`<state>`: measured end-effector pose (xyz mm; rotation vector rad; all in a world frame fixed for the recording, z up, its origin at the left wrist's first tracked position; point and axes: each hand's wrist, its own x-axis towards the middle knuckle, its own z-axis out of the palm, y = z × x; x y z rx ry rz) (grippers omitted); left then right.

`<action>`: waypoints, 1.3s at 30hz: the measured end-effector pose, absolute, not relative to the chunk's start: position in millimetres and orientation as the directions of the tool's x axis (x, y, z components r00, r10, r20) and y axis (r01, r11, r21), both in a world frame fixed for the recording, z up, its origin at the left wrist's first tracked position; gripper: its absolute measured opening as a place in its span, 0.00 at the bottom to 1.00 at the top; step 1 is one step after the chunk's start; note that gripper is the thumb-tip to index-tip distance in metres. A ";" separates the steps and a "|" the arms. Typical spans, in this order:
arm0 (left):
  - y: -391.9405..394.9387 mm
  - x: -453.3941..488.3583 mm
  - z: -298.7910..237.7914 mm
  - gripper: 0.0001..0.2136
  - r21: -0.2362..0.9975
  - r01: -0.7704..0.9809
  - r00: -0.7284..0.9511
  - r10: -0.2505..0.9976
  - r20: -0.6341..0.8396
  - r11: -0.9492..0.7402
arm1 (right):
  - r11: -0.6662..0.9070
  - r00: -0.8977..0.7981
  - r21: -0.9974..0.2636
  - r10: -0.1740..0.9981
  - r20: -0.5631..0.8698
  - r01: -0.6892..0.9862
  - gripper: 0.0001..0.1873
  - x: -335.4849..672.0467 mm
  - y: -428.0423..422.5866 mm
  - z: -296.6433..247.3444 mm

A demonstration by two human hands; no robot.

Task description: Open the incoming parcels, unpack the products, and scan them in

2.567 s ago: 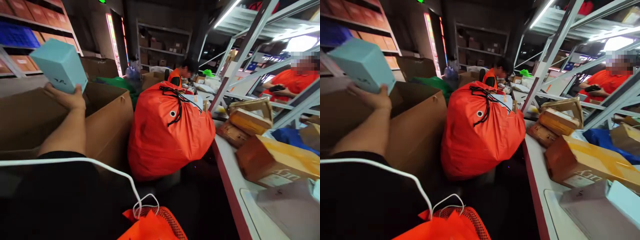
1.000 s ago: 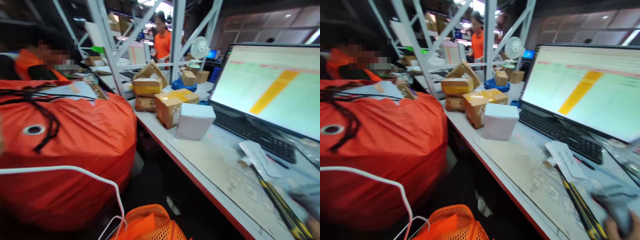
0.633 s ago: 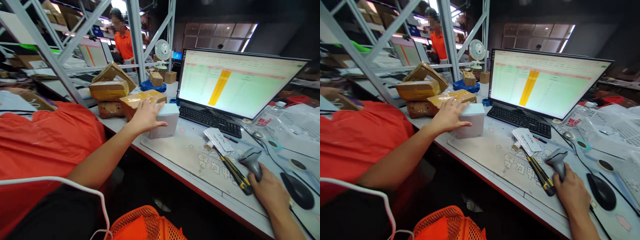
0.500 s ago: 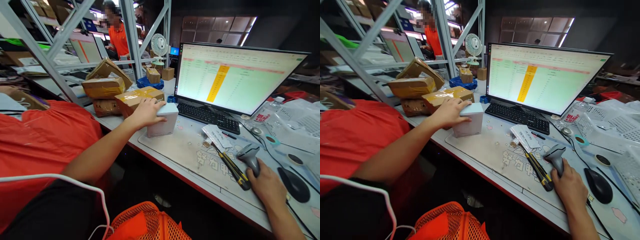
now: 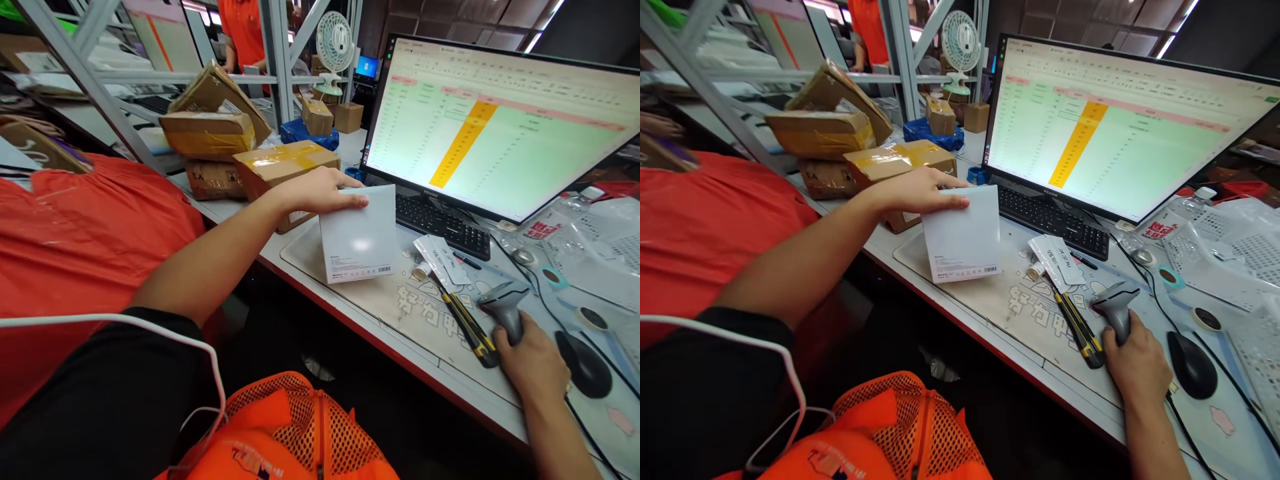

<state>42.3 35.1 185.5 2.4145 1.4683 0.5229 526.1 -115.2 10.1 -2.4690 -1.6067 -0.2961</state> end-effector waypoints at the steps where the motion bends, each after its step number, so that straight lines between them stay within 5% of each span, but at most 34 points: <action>1: 37.7 42.5 184.2 0.33 0.401 0.793 0.427 0.888 0.174 -0.460 | -0.399 0.395 -0.038 0.879 0.268 0.916 0.39 526.0 -115.2 10.0; 12: 9.0 78.3 155.5 0.33 0.196 0.850 0.399 0.840 0.368 -0.489 | -0.391 0.374 0.001 0.882 0.288 0.920 0.34 526.0 -111.7 4.4; 16: -14.8 81.1 125.9 0.29 0.341 0.758 0.281 0.750 0.598 -0.556 | -0.362 0.355 -0.024 0.895 0.271 0.932 0.32 527.5 -107.4 0.6; 22: -22.3 30.3 128.4 0.39 0.245 0.847 0.344 0.839 0.422 -0.471 | -0.352 0.353 -0.057 0.886 0.301 0.934 0.30 528.0 -105.4 -6.7; 27: -40.7 -9.8 138.3 0.30 0.229 0.769 0.436 0.752 0.494 -0.596 | -0.331 0.356 -0.131 0.864 0.356 0.934 0.28 527.7 -102.6 -3.0; 30: -58.3 -14.3 126.2 0.28 0.184 0.700 0.481 0.646 0.592 -0.690 | -0.165 0.274 -0.247 0.813 0.514 0.955 0.30 512.2 -115.0 18.3; 35: -95.4 27.7 94.4 0.30 0.214 0.518 0.549 0.514 0.659 -0.828 | 0.469 -0.279 -0.326 0.827 0.487 0.821 0.67 433.6 -166.9 69.7; 39: -108.0 82.2 83.1 0.36 0.342 0.294 0.620 0.450 0.642 -0.893 | 0.347 -0.205 -0.401 0.912 0.355 0.848 0.50 410.3 -207.5 100.0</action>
